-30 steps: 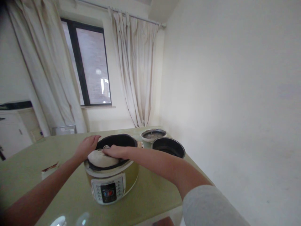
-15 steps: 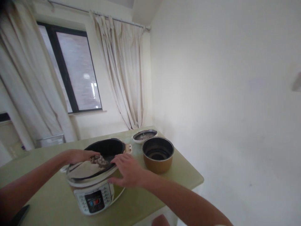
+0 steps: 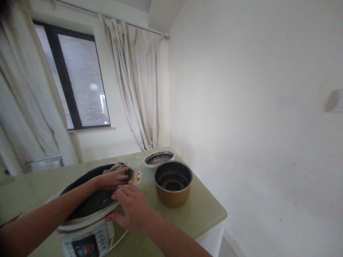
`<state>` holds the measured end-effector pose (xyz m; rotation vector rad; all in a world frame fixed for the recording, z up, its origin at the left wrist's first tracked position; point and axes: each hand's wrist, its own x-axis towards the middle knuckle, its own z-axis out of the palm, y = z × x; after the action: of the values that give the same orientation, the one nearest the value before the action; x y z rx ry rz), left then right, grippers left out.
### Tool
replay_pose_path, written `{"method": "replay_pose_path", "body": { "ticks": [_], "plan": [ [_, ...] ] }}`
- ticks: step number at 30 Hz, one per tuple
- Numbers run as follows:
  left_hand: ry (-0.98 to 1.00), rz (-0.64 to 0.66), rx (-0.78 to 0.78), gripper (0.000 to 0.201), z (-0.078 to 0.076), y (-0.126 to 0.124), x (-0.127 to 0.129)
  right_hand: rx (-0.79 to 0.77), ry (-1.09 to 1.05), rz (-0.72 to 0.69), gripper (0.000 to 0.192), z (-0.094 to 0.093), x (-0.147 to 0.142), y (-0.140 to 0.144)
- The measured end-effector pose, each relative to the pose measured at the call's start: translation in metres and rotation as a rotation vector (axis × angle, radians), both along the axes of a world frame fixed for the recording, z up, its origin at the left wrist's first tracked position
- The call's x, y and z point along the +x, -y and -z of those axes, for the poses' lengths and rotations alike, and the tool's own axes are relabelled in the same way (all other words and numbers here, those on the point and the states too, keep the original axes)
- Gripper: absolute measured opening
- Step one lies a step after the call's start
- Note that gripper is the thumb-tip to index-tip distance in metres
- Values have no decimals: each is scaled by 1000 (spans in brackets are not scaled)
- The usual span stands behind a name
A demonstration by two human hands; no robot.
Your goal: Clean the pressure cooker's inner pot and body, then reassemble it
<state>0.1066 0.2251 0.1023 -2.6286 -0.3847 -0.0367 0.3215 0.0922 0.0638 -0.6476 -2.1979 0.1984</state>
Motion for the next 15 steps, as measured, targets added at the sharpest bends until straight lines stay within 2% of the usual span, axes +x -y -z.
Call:
{"method": "replay_pose_path", "body": {
  "ticks": [2,3,5,6,8,11,13,15],
  "plan": [
    [-64,193,-10,20,-4,3,4,18,3,21,54,2,-2,-1],
    [-70,250,8,21,-6,5,5,29,2,32,54,3,-3,-1],
    [-32,236,67,20,-13,13,3,42,4,48,54,3,-5,-2],
    [5,172,99,20,-17,16,2,41,5,50,54,3,-5,-2],
    [110,-44,164,23,-30,24,-2,33,5,53,53,1,-5,-1],
    [343,-530,243,36,-56,36,-12,8,14,59,52,-5,-4,2],
    [515,-801,259,41,-74,48,-25,-25,28,59,52,-11,-3,5],
    [675,-946,253,43,-85,64,-49,-57,36,45,52,-15,-2,10]
  ]
}}
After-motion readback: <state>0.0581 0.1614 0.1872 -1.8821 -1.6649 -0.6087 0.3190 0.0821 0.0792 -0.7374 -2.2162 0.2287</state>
